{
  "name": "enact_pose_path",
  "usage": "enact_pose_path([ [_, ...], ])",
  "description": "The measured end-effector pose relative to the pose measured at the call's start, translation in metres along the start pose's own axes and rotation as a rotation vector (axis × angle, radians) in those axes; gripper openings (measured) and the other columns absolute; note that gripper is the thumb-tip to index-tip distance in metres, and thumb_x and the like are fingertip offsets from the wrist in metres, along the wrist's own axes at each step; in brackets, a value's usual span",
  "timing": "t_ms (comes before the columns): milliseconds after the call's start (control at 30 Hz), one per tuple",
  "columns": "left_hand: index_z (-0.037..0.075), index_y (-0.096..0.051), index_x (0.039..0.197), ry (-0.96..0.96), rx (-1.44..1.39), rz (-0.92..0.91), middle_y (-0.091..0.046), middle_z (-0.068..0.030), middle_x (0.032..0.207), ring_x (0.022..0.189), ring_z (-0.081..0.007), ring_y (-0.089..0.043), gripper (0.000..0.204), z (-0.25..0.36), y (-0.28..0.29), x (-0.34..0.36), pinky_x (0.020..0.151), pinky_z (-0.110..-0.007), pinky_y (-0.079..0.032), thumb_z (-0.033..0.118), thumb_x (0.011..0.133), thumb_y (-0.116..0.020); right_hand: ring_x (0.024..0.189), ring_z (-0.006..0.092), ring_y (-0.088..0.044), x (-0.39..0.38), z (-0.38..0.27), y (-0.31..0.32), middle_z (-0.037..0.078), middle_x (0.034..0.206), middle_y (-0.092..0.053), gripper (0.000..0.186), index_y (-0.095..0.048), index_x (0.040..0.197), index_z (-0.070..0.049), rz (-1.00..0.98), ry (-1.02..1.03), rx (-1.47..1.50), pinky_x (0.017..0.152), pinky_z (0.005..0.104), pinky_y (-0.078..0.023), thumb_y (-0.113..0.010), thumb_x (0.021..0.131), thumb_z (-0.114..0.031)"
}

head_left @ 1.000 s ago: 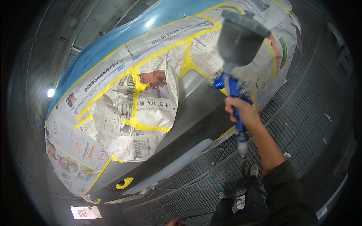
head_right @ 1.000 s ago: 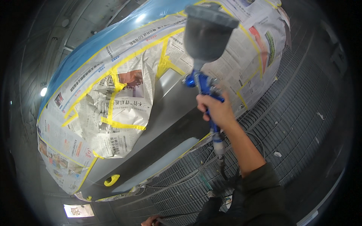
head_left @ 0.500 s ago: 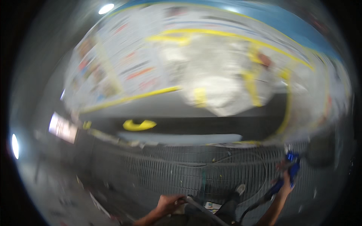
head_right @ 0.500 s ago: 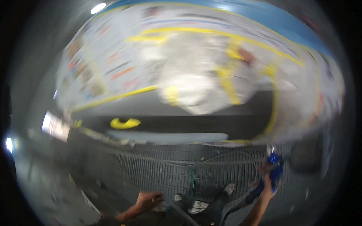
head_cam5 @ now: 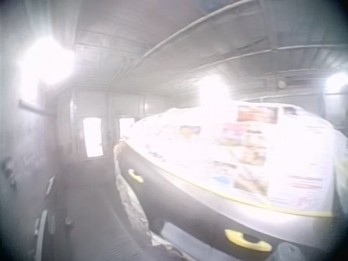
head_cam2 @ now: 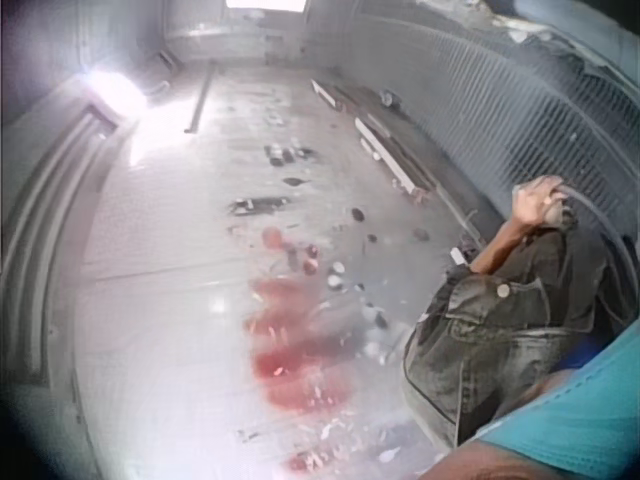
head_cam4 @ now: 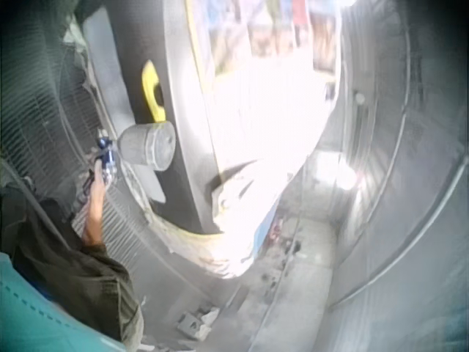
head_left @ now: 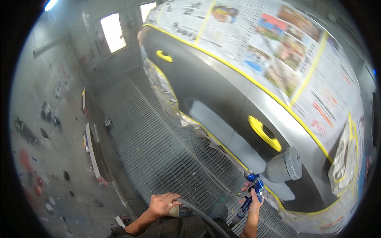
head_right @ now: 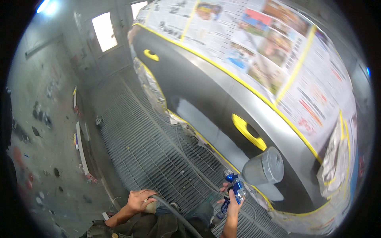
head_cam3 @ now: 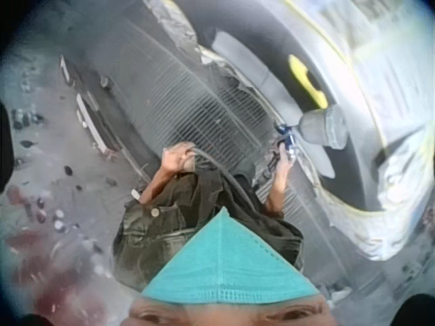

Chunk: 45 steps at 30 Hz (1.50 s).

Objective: The person uses a spray gun to apply gray paint to a car's hood and side panels inside a paint booth. After finishing the spray, the person exits the booth, walks to a workbench, and pours paint into a container.

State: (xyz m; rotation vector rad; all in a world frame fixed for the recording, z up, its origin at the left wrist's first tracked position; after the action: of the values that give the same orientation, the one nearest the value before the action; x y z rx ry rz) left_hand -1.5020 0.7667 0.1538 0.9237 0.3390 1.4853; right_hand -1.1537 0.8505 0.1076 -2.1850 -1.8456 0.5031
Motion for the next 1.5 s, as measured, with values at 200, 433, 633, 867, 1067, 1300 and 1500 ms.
enact_pose_path([
  [200,0.005,-0.071,0.096,0.174,0.03,0.114,-0.073,-0.0097,0.089,0.072,-0.025,-0.072,0.024,-0.114,0.081,0.054,0.058,-0.032,-0.056,0.019,0.079,-0.08,0.091,0.0216,-0.067,0.109,0.03,-0.149,0.016,0.11,-0.067,0.039,-0.057,0.125,0.003,-0.137,-0.009,-0.151,0.045,0.0347,-0.058,-0.061,0.095,-0.021],
  [433,0.004,-0.07,0.097,0.21,0.115,0.29,-0.072,-0.0117,0.088,0.073,-0.0278,-0.07,0.023,-0.258,0.153,0.2,0.061,-0.033,-0.054,0.014,0.078,-0.08,0.089,0.0202,-0.067,0.258,0.074,-0.276,0.015,0.11,-0.066,0.043,-0.056,0.127,0.002,-0.033,0.015,-0.091,0.046,0.0308,-0.059,-0.063,0.095,-0.025],
  [633,0.003,-0.067,0.092,0.071,0.201,0.389,-0.071,-0.011,0.084,0.07,-0.0265,-0.069,0.014,-0.334,0.237,0.332,0.064,-0.032,-0.053,0.013,0.085,-0.073,0.093,0.02,-0.067,0.369,0.056,-0.401,0.014,0.111,-0.067,0.043,-0.059,0.124,0.003,-0.133,0.104,-0.176,0.047,0.0296,-0.058,-0.064,0.096,-0.029],
  [867,0.002,-0.067,0.089,-0.005,0.245,0.522,-0.07,-0.0093,0.081,0.064,-0.0205,-0.065,0.024,-0.452,0.32,0.452,0.059,-0.03,-0.05,0.026,0.093,-0.064,0.091,0.0222,-0.068,0.476,0.039,-0.572,0.017,0.108,-0.067,0.043,-0.058,0.123,0.003,-0.063,0.17,-0.203,0.043,0.0283,-0.055,-0.058,0.097,-0.032],
  [1067,0.001,-0.067,0.087,-0.132,0.105,0.577,-0.068,-0.0078,0.075,0.062,-0.019,-0.064,0.047,-0.601,0.402,0.549,0.058,-0.028,-0.049,0.044,0.101,-0.053,0.089,0.0217,-0.068,0.561,0.068,-0.742,0.016,0.107,-0.068,0.036,-0.06,0.121,0.0,0.031,0.196,-0.198,0.043,0.0293,-0.055,-0.058,0.097,-0.026],
  [1300,-0.002,-0.066,0.085,-0.12,-0.019,0.468,-0.066,-0.0098,0.07,0.06,-0.0178,-0.064,0.05,-0.749,0.503,0.62,0.056,-0.028,-0.048,0.045,0.1,-0.057,0.085,0.0183,-0.067,0.662,0.115,-0.953,0.014,0.102,-0.069,0.033,-0.063,0.117,0.002,-0.034,0.189,-0.143,0.046,0.0291,-0.058,-0.062,0.094,-0.021],
  [1500,-0.002,-0.066,0.084,-0.099,-0.08,0.432,-0.066,-0.01,0.069,0.059,-0.0181,-0.064,0.045,-0.804,0.533,0.646,0.056,-0.028,-0.049,0.041,0.098,-0.061,0.066,0.0126,-0.059,0.713,0.124,-1.029,0.008,0.083,-0.064,0.02,-0.064,0.093,0.0,-0.038,0.098,-0.21,0.041,0.0277,-0.047,-0.063,0.092,-0.02],
])
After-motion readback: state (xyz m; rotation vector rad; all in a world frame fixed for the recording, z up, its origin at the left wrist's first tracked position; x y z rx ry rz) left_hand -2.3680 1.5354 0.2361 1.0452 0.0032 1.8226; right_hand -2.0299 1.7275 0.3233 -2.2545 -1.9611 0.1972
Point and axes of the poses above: each hand's wrist, its own x-axis towards the middle knuckle, its own y-axis out of the back of the hand, z = x × y, the point moved 1 cm from there along x, towards the middle knuckle
